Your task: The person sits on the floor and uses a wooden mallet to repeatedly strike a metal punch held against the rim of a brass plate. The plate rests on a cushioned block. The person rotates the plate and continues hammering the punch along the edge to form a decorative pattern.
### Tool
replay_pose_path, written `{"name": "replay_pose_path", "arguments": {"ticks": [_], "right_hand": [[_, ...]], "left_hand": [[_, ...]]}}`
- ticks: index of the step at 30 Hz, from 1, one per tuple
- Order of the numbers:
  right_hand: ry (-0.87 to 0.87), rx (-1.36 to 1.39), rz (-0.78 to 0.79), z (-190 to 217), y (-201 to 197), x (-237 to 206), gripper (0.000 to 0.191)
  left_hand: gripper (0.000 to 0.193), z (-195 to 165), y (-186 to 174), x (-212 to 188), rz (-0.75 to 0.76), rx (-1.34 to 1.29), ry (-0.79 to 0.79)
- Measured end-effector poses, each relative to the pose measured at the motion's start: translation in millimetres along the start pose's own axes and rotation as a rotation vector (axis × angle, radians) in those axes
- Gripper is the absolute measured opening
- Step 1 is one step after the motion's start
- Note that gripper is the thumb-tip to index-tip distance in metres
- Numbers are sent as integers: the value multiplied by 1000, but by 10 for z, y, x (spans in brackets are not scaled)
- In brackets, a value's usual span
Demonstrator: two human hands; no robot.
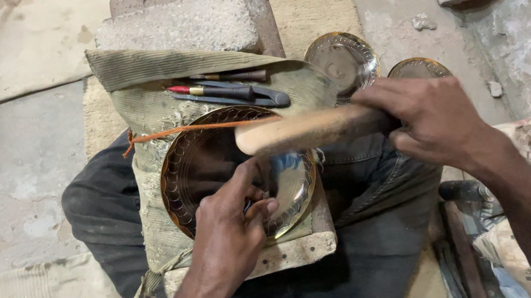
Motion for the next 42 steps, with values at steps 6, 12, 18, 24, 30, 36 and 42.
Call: {"name": "replay_pose_path", "arguments": {"ticks": [6,12,18,24,30,36,42], "right_hand": [[127,-13,88,-51,165,-60,57],[41,-8,-34,-32,81,-95,55],[95,4,7,-36,133,-128,57],[223,95,54,-97,127,-204,60],[113,61,-70,41,106,-207,63],[286,188,-30,-11,116,-221,59],[332,171,1,-2,169,-239,58]], "left_hand": [[53,27,19,17,40,-27,-42],[46,-12,-22,19,48,67,3],[53,-23,-56,29,36,1,-38],[52,-67,-70,48,67,51,15],[53,-40,-71,53,107,57,3],[55,-47,-59,51,163,25,11],[55,-54,-112,57,146,76,-5]]}}
Point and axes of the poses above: each hand's wrist, its own x-axis towards the middle knuckle, its own y-axis out of the palm, z = x × y, the point moved 6 cm from there along x, towards the middle knuckle, and after that the axes turned 8 degrees about y, right-handed, at the moved point
